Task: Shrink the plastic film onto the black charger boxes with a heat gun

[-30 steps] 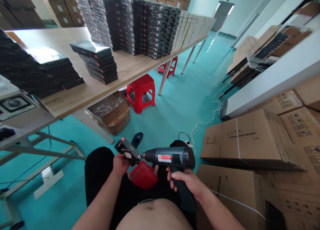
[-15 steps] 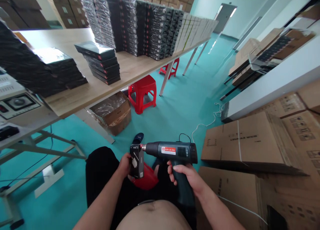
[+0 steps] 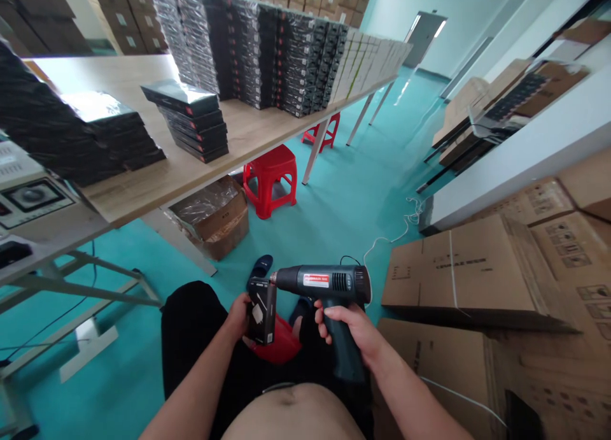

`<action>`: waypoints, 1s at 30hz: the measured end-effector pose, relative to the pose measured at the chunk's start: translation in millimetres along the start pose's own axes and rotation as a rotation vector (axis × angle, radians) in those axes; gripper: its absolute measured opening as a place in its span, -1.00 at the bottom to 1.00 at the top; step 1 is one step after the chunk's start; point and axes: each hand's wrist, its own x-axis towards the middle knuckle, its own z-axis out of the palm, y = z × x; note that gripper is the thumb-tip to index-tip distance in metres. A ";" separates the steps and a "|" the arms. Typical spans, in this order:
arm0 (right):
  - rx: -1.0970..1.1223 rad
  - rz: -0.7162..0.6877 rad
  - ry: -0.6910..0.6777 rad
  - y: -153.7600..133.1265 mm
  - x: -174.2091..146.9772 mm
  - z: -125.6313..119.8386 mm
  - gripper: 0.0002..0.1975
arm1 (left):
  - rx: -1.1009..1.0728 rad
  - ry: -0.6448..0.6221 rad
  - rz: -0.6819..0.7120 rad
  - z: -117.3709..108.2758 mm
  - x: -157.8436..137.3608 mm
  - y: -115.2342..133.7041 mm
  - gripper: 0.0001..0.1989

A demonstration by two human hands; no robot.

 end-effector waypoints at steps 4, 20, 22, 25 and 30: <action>-0.094 0.004 -0.016 -5.8 1.1 2.9 -0.74 | -0.027 0.040 0.052 -3.6 2.7 0.9 -0.98; -0.314 0.059 -0.126 -25.5 5.8 17.8 -0.74 | -0.153 0.120 0.159 -7.0 6.6 6.4 -0.96; -0.401 0.151 -0.212 -20.8 -5.4 13.2 -0.76 | -0.192 0.133 0.181 -8.1 6.5 8.5 -0.95; -0.439 0.222 -0.228 -8.1 -22.0 1.0 -0.75 | -0.249 0.152 0.224 -8.4 6.8 11.1 -0.94; -0.342 0.209 -0.060 5.9 -33.0 -15.7 -0.72 | -0.293 0.150 0.263 -5.1 6.8 14.7 -0.94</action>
